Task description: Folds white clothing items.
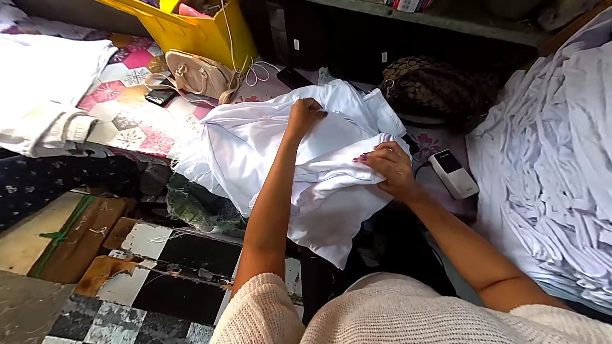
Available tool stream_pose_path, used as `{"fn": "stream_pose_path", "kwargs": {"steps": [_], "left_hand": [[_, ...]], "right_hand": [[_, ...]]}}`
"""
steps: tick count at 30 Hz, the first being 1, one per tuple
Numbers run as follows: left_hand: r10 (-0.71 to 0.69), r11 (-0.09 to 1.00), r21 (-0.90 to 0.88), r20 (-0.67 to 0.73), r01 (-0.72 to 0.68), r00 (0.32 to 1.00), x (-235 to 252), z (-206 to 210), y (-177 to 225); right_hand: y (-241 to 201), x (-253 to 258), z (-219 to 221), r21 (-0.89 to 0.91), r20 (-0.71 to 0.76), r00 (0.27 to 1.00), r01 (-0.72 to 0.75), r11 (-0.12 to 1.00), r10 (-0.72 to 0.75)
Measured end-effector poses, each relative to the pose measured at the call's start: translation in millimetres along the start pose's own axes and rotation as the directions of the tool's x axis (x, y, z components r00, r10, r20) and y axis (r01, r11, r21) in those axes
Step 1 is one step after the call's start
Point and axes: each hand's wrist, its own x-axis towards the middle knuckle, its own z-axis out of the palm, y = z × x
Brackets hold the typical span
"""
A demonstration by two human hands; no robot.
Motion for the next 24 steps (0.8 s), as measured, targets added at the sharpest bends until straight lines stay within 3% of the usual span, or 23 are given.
{"fn": "stream_pose_path", "kwargs": {"steps": [3,5,7,9,13,14,16,19,22,24], "left_hand": [[0.317,0.948,0.019,-0.168,-0.318,0.933,-58.8,-0.1,52.3],[0.514,0.857,0.149,-0.161,-0.494,0.843,-116.2,16.8,87.7],[0.684,0.720,0.324,-0.183,-0.614,0.706,-153.3,46.3,92.8],[0.754,0.647,0.393,-0.203,-0.653,0.625,-172.8,63.1,83.7],[0.771,0.634,0.249,-0.282,-0.732,0.571,-199.3,56.3,70.0],[0.740,0.665,0.255,-0.355,-0.702,0.572,-209.6,51.5,64.7],[0.548,0.822,0.269,-0.615,-0.502,0.567,-233.8,43.6,41.4],[0.178,0.977,0.115,-0.901,-0.178,0.396,-263.7,34.6,-14.1],[-0.285,0.954,-0.299,-0.907,0.003,0.312,-292.0,53.5,-51.6],[-0.454,0.884,-0.464,-0.833,0.045,0.316,-303.1,76.5,-62.2]], "right_hand": [[-2.0,-1.2,-4.1,-0.007,-0.014,1.000,-0.025,1.000,0.025],[-3.2,-6.5,-5.8,-0.012,-0.032,0.999,-0.007,1.000,0.006],[-6.1,-11.8,-8.5,-0.008,-0.028,1.000,-0.009,1.000,0.009],[-7.3,-10.6,-10.4,0.018,0.000,1.000,0.028,0.999,-0.028],[-4.8,-5.2,-14.0,0.039,0.079,0.993,0.081,0.996,-0.084],[-4.1,-3.5,-15.8,0.047,0.089,0.992,0.081,0.996,-0.084],[-1.2,3.4,-18.6,0.100,0.095,0.993,0.055,0.993,-0.065],[12.1,28.4,-15.2,0.115,0.121,0.990,-0.081,0.990,0.067],[42.0,57.6,10.9,0.146,0.116,0.977,-0.196,0.970,0.180],[55.2,70.6,26.8,0.174,0.159,0.978,-0.165,0.971,0.137]]}}
